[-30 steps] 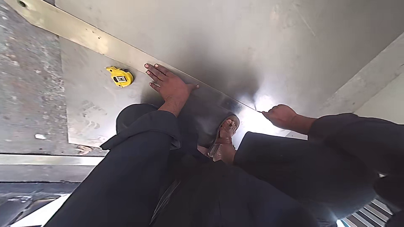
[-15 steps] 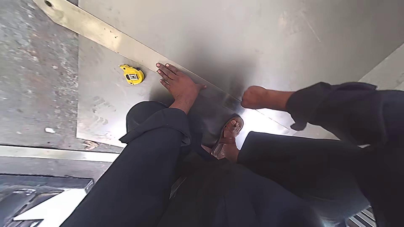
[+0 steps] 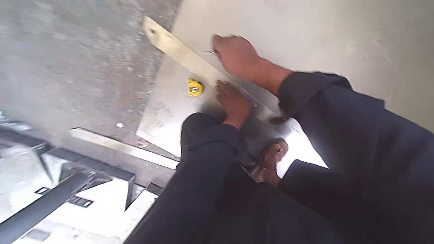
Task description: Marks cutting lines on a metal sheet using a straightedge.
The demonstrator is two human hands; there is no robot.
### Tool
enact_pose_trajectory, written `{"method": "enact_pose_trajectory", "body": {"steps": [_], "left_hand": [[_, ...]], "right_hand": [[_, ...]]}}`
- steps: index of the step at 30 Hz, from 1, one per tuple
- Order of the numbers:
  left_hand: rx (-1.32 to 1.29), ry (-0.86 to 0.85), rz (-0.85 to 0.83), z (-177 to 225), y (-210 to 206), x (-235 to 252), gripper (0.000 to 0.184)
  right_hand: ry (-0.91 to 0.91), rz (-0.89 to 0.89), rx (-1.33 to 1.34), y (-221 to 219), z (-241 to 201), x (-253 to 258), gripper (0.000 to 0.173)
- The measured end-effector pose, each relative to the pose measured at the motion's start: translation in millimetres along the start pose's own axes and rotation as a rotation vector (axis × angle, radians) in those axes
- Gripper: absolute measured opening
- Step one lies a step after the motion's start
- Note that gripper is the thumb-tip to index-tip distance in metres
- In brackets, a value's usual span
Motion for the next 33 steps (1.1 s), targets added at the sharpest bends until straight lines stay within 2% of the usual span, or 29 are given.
{"method": "enact_pose_trajectory", "body": {"steps": [2,3,6,12,15,17,19,20,23,24,25,26,28,31,33], "left_hand": [[0.184,0.221,-0.217,-41,-39,20,0.152],[0.253,0.314,-0.3,-47,-47,26,0.16],[0.278,0.397,-0.406,-41,-49,30,0.162],[0.294,0.355,-0.4,-44,-49,29,0.158],[0.281,0.341,-0.384,-45,-48,29,0.155],[0.295,0.344,-0.384,-44,-49,28,0.156],[0.321,0.36,-0.4,-44,-50,25,0.16],[0.316,0.36,-0.397,-44,-50,27,0.16],[0.324,0.341,-0.386,-45,-51,25,0.159],[0.33,0.336,-0.382,-46,-51,25,0.159],[0.337,0.325,-0.374,-46,-51,25,0.16],[0.339,0.324,-0.368,-46,-51,26,0.162],[0.365,0.317,-0.354,-49,-50,27,0.164],[0.406,0.266,-0.396,-41,-44,25,0.155],[0.449,0.16,-0.458,-36,-29,31,0.131]], "right_hand": [[-0.028,0.007,0.063,-22,8,-5,0.025],[-0.051,0.006,0.09,-36,16,-12,0.028],[-0.087,-0.046,0.138,-62,34,-32,0.032],[0.022,-0.07,-0.058,-72,17,-51,0.03],[0.057,-0.126,-0.128,-70,28,-84,0.026],[0.088,-0.188,-0.162,-80,54,-135,0.022],[0.095,-0.329,-0.185,-94,86,-216,0.023],[0.093,-0.437,-0.199,-101,106,-261,0.025],[0.085,-0.942,-0.284,-133,168,-402,0.028],[0.078,-1.036,-0.293,-143,184,-443,0.029],[0.07,-0.998,-0.279,-153,195,-477,0.028],[0.038,-0.805,-0.222,-157,197,-500,0.028],[-0.078,-0.257,-0.087,-161,175,-506,0.034],[-0.362,0.014,0.041,-169,128,-471,0.04],[-0.492,0.134,0.074,-192,114,-440,0.038]]}}
Point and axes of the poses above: each hand's wrist, its own x-axis towards the middle knuckle, its own y-axis out of the back of the hand, z = x × y, the point moved 3 cm from there along x, towards the middle knuckle, and after that the axes turned 15 degrees about -x, right-handed, at the moved point
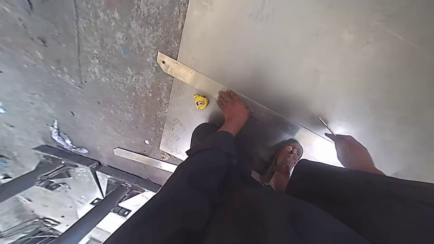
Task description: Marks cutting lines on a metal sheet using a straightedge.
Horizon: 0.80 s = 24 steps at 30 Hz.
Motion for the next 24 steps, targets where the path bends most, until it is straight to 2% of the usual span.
{"method": "enact_pose_trajectory", "body": {"steps": [2,3,4,8,12,15,18,20,22,24], "left_hand": [[0.064,-0.148,-0.007,-14,20,0,0.093],[0.074,-0.231,0.012,-24,30,6,0.077],[0.08,-0.318,0.043,-35,39,13,0.069],[0.149,-0.465,0.036,-68,60,46,0.079],[0.281,-0.598,0.024,-73,65,54,0.062],[0.346,-0.624,-0.017,-78,63,58,0.062],[0.244,-0.666,-0.017,-84,70,55,0.059],[0.151,-0.64,0.041,-89,76,42,0.056],[0.114,-0.533,0.103,-101,83,31,0.056],[0.149,-0.395,0.141,-121,78,27,0.049]], "right_hand": [[-0.073,0.041,0.02,-36,-15,8,0.042],[-0.103,0.047,0.038,-50,-22,9,0.055],[-0.12,0.044,0.05,-58,-29,8,0.065],[-0.149,-0.029,0.054,-68,-39,-4,0.067],[-0.254,-0.145,0.104,-60,-41,9,0.061],[-0.288,-0.223,0.092,-56,-43,18,0.059],[-0.271,-0.191,0.087,-53,-43,21,0.052],[-0.261,-0.175,0.089,-51,-46,10,0.041],[-0.271,-0.226,0.118,-45,-61,-2,0.024],[-0.193,-0.115,0.131,-46,-74,-17,0.01]]}}
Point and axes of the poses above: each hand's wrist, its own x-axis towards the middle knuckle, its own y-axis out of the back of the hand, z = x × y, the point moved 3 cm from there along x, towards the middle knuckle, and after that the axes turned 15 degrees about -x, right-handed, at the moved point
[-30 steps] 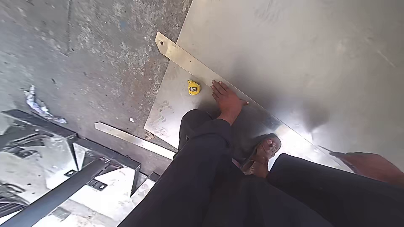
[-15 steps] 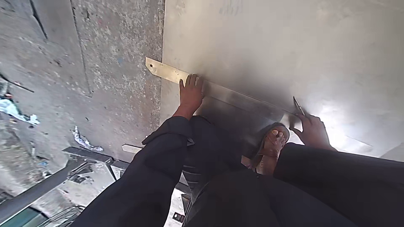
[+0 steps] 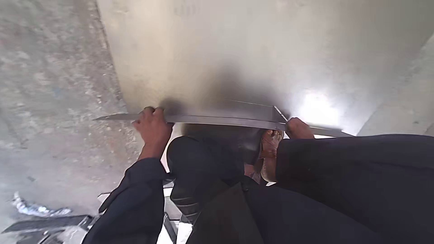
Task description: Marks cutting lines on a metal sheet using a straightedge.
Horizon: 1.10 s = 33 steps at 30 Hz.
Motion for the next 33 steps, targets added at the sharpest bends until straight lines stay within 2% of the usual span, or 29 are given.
{"method": "enact_pose_trajectory", "body": {"steps": [2,3,4,5,6,7,8,9,10,15,20,22,24,27,28,29,31,33], "left_hand": [[0.071,0.051,-0.023,-20,-16,-10,0.045],[0.092,0.047,-0.031,-25,-22,-13,0.045],[0.1,0.042,-0.034,-29,-25,-15,0.047],[0.089,0.04,-0.034,-30,-27,-15,0.049],[0.074,0.046,-0.036,-29,-28,-15,0.052],[0.059,0.057,-0.036,-28,-29,-14,0.055],[0.046,0.069,-0.018,-29,-29,-13,0.058],[0.027,0.083,0.021,-31,-29,-14,0.061],[0.004,0.106,0.079,-33,-26,-15,0.065],[-0.177,0.382,0.414,-45,-21,-23,0.099],[-0.299,0.413,0.637,-63,-31,-22,0.117],[-0.31,0.482,0.657,-75,-32,-18,0.127],[-0.396,0.62,0.571,-77,-35,-19,0.119],[-0.843,0.79,0.46,-72,-48,-21,0.075],[-0.944,0.813,0.43,-70,-51,-21,0.058],[-0.968,0.812,0.392,-69,-53,-19,0.05],[-0.908,0.776,0.343,-70,-53,-15,0.044],[-0.873,0.76,0.325,-71,-52,-12,0.047]], "right_hand": [[0.102,0.152,0.056,-7,1,-10,0.008],[0.089,0.136,0.064,-1,-3,-10,0.007],[0.028,-0.021,0.051,15,-11,-8,0.007],[-0.074,-0.344,0.038,42,-24,2,0.015],[-0.109,-0.487,0.012,53,-28,7,0.02],[-0.049,-0.322,0.003,41,-20,-1,0.018],[0.07,0.066,0.002,9,-4,-13,0.012],[0.147,0.245,0.004,-9,7,-18,0.009],[0.19,0.31,0.001,-16,11,-19,0.009],[0.223,0.291,-0.03,-12,15,-20,0.01],[0.257,0.336,-0.034,-11,19,-19,0.013],[0.245,0.345,-0.054,-12,21,-17,0.014],[0.24,0.348,-0.062,-12,21,-17,0.016],[0.217,0.33,-0.059,-10,22,-16,0.015],[0.203,0.306,-0.057,-8,23,-16,0.014],[0.195,0.289,-0.057,-6,23,-16,0.015],[0.199,0.285,-0.069,-3,23,-15,0.018],[0.2,0.297,-0.081,-2,24,-15,0.02]]}}
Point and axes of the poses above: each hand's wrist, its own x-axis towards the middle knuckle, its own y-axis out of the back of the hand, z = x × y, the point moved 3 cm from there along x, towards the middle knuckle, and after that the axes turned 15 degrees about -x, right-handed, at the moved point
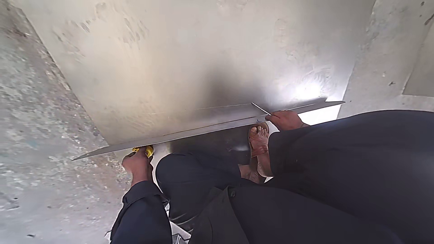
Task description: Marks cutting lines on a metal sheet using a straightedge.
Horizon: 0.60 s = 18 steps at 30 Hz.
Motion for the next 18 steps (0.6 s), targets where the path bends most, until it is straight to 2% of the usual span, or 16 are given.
{"method": "enact_pose_trajectory", "body": {"steps": [3,5,9,14,16,18], "left_hand": [[-0.02,-0.018,-0.012,1,0,-1,0.052],[-0.04,-0.028,-0.03,1,2,-4,0.048],[-0.112,-0.035,-0.099,2,8,-12,0.039],[-0.062,-0.099,-0.337,18,-1,-32,0.038],[-0.035,-0.118,-0.439,33,-18,-38,0.037],[0.022,-0.174,-0.5,35,-35,-40,0.045]], "right_hand": [[-0.055,-0.021,0.01,-2,3,4,0.02],[-0.125,-0.081,0.107,0,9,11,0.019],[-0.083,-0.161,0.275,7,34,28,0.02],[-0.188,-0.236,0.298,44,51,68,0.036],[-0.196,-0.18,0.325,48,58,86,0.044],[-0.277,-0.186,0.416,53,59,93,0.047]]}}
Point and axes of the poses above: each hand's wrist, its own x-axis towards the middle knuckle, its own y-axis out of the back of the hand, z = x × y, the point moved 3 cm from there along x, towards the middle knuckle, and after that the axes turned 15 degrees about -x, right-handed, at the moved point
